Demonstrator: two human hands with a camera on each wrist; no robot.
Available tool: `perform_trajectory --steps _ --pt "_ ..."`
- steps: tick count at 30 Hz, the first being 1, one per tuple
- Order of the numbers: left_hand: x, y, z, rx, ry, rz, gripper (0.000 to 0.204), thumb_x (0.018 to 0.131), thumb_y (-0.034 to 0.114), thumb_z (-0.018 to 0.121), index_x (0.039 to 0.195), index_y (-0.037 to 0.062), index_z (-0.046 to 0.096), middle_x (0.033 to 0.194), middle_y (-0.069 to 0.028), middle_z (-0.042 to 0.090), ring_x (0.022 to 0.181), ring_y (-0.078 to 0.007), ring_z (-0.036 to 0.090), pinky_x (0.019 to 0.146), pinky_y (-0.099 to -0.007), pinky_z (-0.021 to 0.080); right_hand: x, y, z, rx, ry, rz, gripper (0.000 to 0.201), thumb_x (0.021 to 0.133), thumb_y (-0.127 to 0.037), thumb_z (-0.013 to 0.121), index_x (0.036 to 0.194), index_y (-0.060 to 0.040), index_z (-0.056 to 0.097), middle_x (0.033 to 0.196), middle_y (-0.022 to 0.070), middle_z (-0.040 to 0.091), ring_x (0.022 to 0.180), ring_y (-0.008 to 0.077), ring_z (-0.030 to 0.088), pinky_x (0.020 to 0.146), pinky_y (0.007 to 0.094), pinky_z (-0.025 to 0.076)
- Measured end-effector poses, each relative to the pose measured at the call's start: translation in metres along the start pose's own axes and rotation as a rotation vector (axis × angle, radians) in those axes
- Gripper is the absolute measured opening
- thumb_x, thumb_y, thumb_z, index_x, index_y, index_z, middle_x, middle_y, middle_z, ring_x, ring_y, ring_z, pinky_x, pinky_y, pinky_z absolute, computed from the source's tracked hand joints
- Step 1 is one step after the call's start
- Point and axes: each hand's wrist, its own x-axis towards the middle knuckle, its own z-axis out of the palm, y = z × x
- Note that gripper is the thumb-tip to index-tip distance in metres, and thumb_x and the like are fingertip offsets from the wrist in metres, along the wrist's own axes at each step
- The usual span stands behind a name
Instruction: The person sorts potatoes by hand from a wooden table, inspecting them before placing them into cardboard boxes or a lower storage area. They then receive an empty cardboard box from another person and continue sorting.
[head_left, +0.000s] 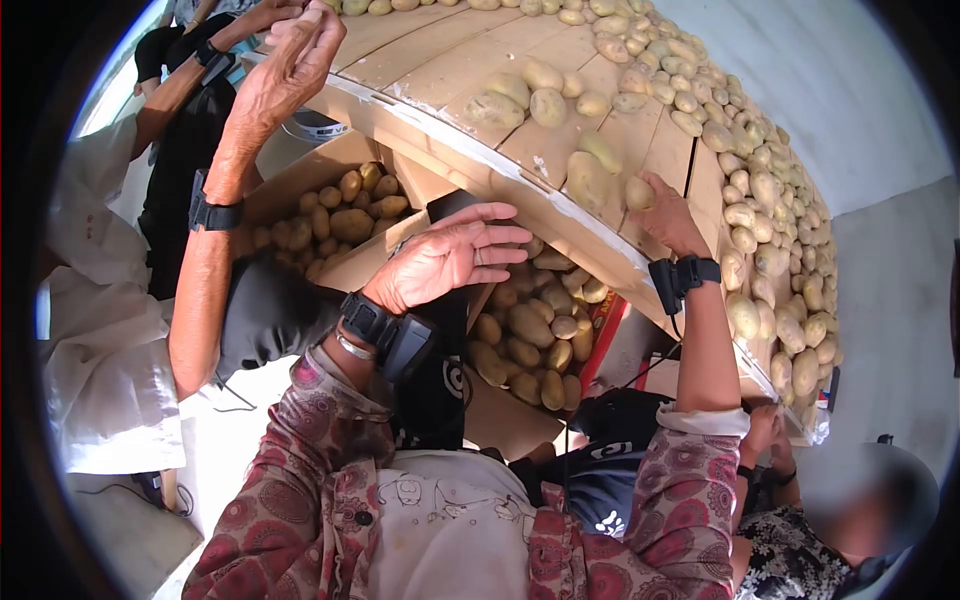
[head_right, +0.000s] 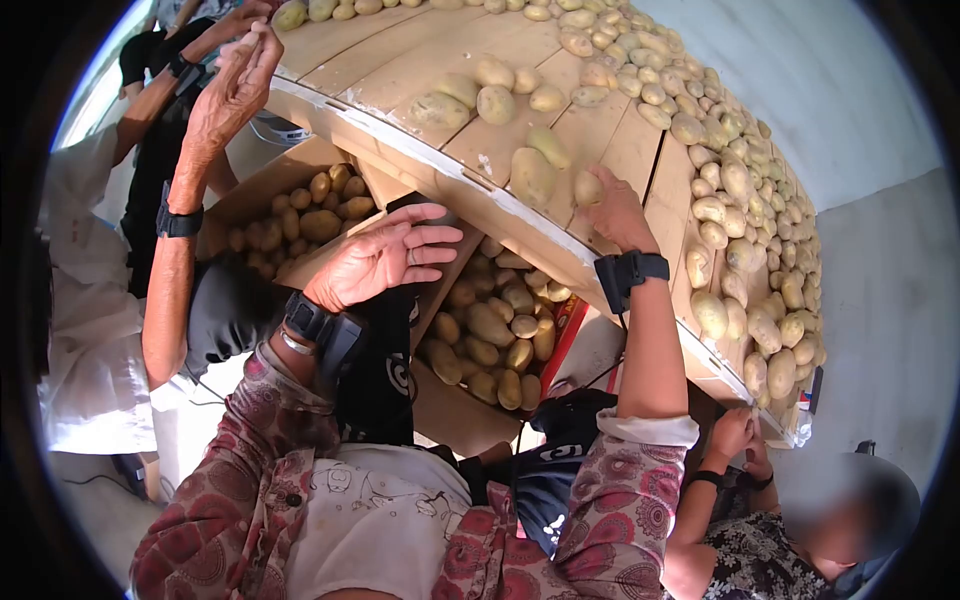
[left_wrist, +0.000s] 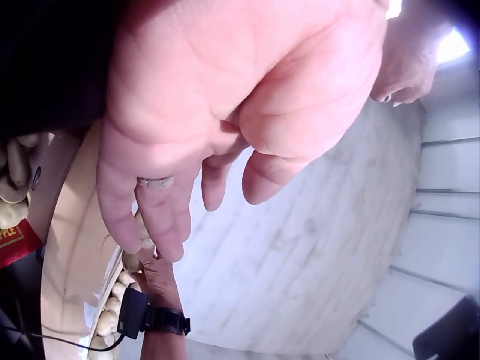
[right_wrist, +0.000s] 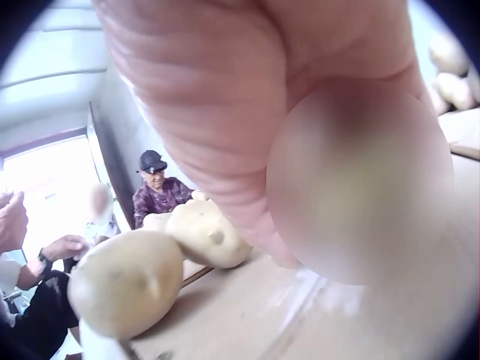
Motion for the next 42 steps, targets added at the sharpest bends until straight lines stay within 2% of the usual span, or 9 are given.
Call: perform_trajectory --steps 4,7,17,22,24,28,33,37,42 --pt "0.003 -0.007 0.002 0.018 -0.040 0.003 0.048 0.096 0.029 0.048 0.136 0.0062 0.034 0.133 -0.0167 0.045 0.117 -0.0251 0.050 0.097 -0.0387 0.042 -0.076 -0.005 0.006 0.170 0.020 -0.155 0.069 0.070 -0.014 0.072 0.133 -0.0104 0.045 0.115 0.0179 0.058 0.103 0.0306 0.058 0.090 0.0336 0.046" --pt "0.006 -0.013 0.006 0.012 -0.042 -0.025 0.046 0.097 0.027 0.043 0.137 0.0067 0.033 0.135 -0.0172 0.044 0.119 -0.0257 0.049 0.098 -0.0390 0.041 -0.131 -0.038 0.000 0.781 -0.208 -0.081 0.062 0.075 -0.005 0.068 0.133 -0.0083 0.046 0.115 0.0065 0.058 0.100 0.0142 0.056 0.090 0.0243 0.044" --pt "0.022 -0.042 0.020 0.107 -0.059 -0.079 0.046 0.098 0.028 0.043 0.138 0.0060 0.033 0.136 -0.0204 0.042 0.121 -0.0300 0.048 0.099 -0.0416 0.041 -0.143 -0.028 0.026 1.974 -0.049 0.254 0.054 0.092 -0.052 0.042 0.120 -0.0075 0.052 0.110 0.0122 0.061 0.094 0.0288 0.061 0.068 0.0347 0.052" --pt "0.034 -0.054 0.041 0.168 -0.057 -0.230 0.045 0.099 0.033 0.040 0.136 0.0094 0.033 0.131 -0.0208 0.047 0.115 -0.0342 0.053 0.092 -0.0409 0.046 -0.133 -0.024 0.036 1.871 0.118 0.240 0.048 0.095 -0.046 0.041 0.122 -0.0082 0.053 0.113 0.0092 0.060 0.100 0.0226 0.059 0.083 0.0359 0.048" --pt "0.040 -0.059 0.043 0.123 -0.090 -0.283 0.051 0.099 0.040 0.037 0.138 0.0092 0.030 0.132 -0.0205 0.047 0.111 -0.0336 0.056 0.089 -0.0407 0.048 -0.134 -0.036 0.039 1.419 0.156 -0.078 0.036 0.097 -0.028 0.045 0.124 -0.0056 0.053 0.116 0.0070 0.058 0.107 0.0183 0.054 0.091 0.0348 0.044" --pt "0.046 -0.066 0.033 -0.015 -0.104 -0.282 0.064 0.094 0.054 0.036 0.138 0.0064 0.033 0.129 -0.0214 0.049 0.104 -0.0380 0.058 0.081 -0.0406 0.052 -0.138 -0.058 0.049 1.430 -0.068 -0.414 0.033 0.096 -0.017 0.050 0.126 -0.0049 0.051 0.120 0.0054 0.055 0.113 0.0114 0.049 0.098 0.0274 0.037" --pt "0.037 -0.060 0.026 -0.254 -0.187 -0.174 0.074 0.090 0.062 0.037 0.135 0.0032 0.038 0.126 -0.0220 0.051 0.100 -0.0407 0.058 0.078 -0.0408 0.051 -0.134 -0.055 0.041 1.673 -0.126 -0.367 0.035 0.095 -0.021 0.052 0.125 -0.0036 0.051 0.121 0.0069 0.055 0.114 0.0187 0.052 0.097 0.0330 0.040" --pt "0.038 -0.054 0.022 -0.210 -0.029 -0.113 0.065 0.091 0.055 0.042 0.134 0.0066 0.041 0.124 -0.0192 0.053 0.102 -0.0382 0.059 0.078 -0.0399 0.052 -0.131 -0.034 0.040 1.533 0.057 -0.010 0.035 0.095 -0.026 0.052 0.120 -0.0011 0.053 0.115 0.0114 0.059 0.101 0.0228 0.061 0.083 0.0341 0.052" --pt "0.036 -0.054 0.039 0.044 0.072 -0.106 0.063 0.093 0.050 0.041 0.138 0.0058 0.035 0.133 -0.0175 0.045 0.119 -0.0372 0.048 0.096 -0.0434 0.042 -0.138 -0.022 0.044 1.424 -0.311 0.173 0.049 0.097 -0.042 0.041 0.125 -0.0019 0.045 0.110 0.0173 0.059 0.090 0.0260 0.065 0.074 0.0330 0.052"
